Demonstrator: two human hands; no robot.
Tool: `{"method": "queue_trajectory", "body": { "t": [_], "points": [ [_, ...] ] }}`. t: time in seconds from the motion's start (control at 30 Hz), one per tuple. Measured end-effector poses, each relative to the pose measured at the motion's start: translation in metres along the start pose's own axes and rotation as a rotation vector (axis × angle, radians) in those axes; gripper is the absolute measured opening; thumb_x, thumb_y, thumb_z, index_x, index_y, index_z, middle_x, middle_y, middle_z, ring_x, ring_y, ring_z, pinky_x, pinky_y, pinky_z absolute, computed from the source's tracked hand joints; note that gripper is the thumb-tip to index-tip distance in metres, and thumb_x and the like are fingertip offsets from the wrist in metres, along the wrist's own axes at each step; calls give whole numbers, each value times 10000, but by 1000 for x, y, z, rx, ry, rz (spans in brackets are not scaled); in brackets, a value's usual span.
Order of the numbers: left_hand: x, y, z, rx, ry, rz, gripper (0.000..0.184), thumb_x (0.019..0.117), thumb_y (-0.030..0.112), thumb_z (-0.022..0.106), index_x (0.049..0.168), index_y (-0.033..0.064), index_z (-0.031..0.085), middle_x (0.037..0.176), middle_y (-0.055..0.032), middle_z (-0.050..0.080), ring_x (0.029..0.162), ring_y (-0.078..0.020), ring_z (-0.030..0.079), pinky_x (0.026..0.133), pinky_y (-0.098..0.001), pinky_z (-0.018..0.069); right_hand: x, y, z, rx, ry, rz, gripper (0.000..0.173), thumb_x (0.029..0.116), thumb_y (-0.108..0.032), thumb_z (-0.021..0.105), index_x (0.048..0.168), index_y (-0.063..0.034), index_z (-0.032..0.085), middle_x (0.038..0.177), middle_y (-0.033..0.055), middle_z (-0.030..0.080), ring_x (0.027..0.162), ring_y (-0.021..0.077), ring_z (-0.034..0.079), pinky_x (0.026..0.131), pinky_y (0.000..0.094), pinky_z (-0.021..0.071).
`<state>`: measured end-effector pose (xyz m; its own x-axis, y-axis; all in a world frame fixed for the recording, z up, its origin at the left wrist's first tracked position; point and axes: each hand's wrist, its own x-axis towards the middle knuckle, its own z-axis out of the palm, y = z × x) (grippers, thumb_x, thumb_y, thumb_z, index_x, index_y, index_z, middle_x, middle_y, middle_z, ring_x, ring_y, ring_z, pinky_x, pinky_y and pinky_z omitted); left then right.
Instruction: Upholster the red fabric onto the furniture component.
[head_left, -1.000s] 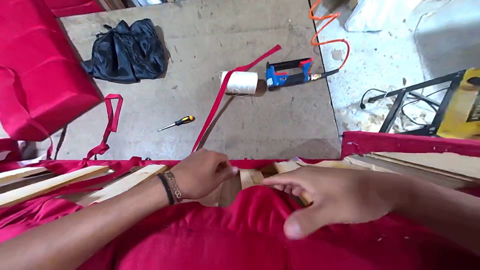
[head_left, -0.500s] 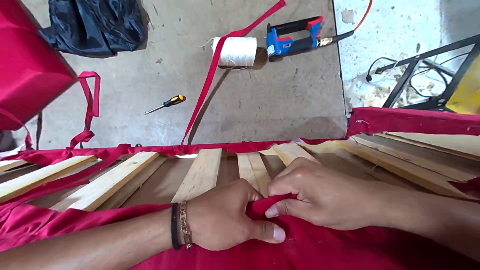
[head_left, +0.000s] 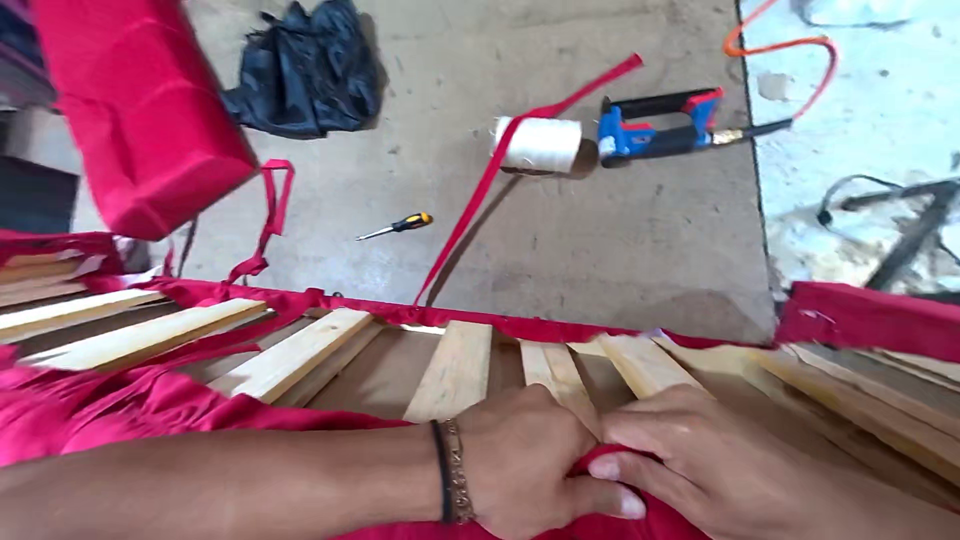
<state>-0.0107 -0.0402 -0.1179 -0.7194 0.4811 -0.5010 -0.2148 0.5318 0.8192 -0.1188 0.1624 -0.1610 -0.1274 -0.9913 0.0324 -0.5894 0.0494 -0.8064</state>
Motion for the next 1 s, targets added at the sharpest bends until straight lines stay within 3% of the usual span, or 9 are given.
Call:
{"method": "queue_trajectory", "body": {
  "t": [0.23, 0.33, 0.43, 0.53, 0.63, 0.73, 0.8, 0.9, 1.0],
  "points": [
    [-1, 0, 3, 62, 20, 18, 537, 1013, 481, 610, 729, 26, 632, 601, -74, 538, 577, -227, 554, 553, -449, 444, 1, 9, 4, 83, -62, -18, 533, 1066, -514, 466, 706, -131, 560, 523, -18, 456, 466, 73, 475, 419, 278, 359],
    [-3, 1, 3, 103, 58, 65, 540, 1019, 482, 597, 743, 20, 647, 610, -91, 560, 594, -253, 580, 567, -474, 461, 4, -3, -11, 59, -146, 34, 500, 1068, -425, 513, 750, -52, 607, 565, 79, 535, 519, 186, 553, 476, 382, 422],
    [-7, -15, -16, 128, 112, 53, 533, 1048, 461, 554, 853, -10, 711, 720, -130, 645, 719, -284, 648, 696, -521, 523, 10, -10, -18, 68, -202, 84, 484, 1066, -385, 525, 800, 0, 648, 606, 143, 586, 563, 258, 603, 517, 455, 461],
    [-13, -69, -72, 258, 387, -62, 369, 1041, 313, 615, 933, -26, 713, 788, -147, 675, 760, -276, 672, 730, -507, 552, 11, -12, -25, 66, -255, 113, 516, 1074, -407, 512, 806, 13, 647, 598, 152, 566, 555, 272, 585, 518, 471, 444],
    [-23, -142, -146, 401, 572, -379, 230, 996, 231, 661, 1030, 14, 729, 920, -165, 725, 894, -335, 712, 830, -592, 565, 19, -13, -32, 31, -287, 86, 501, 1078, -412, 504, 855, 5, 670, 634, 153, 603, 590, 276, 620, 544, 477, 479],
    [-16, -217, -193, 604, 529, -709, 300, 975, 246, 669, 1192, 40, 687, 1111, -213, 708, 1077, -416, 680, 884, -643, 541, 24, -11, -36, 1, -279, 102, 483, 1087, -397, 485, 911, 0, 698, 684, 149, 639, 627, 275, 643, 577, 479, 514],
    [0, -255, -203, 648, 500, -828, 430, 928, 236, 724, 1295, 28, 639, 1234, -235, 670, 1158, -443, 645, 897, -651, 538, 24, -5, -39, -39, -215, 132, 487, 1098, -387, 463, 914, -1, 696, 706, 155, 650, 645, 278, 654, 587, 484, 523],
    [30, -294, -196, 618, 462, -836, 528, 921, 272, 732, 1375, 39, 594, 1310, -233, 641, 1226, -442, 610, 961, -648, 511, 29, 11, -54, -171, -19, 177, 464, 1096, -399, 451, 993, -38, 723, 766, 129, 693, 674, 252, 689, 606, 479, 575],
    [54, -314, -188, 626, 415, -757, 541, 955, 308, 728, 1409, 55, 580, 1339, -272, 613, 1269, -486, 568, 1010, -688, 464, 34, 27, -69, -295, 221, 239, 439, 1071, -452, 414, 1019, -155, 734, 698, -23, 643, 578, 110, 631, 506, 366, 560]
  ]
}}
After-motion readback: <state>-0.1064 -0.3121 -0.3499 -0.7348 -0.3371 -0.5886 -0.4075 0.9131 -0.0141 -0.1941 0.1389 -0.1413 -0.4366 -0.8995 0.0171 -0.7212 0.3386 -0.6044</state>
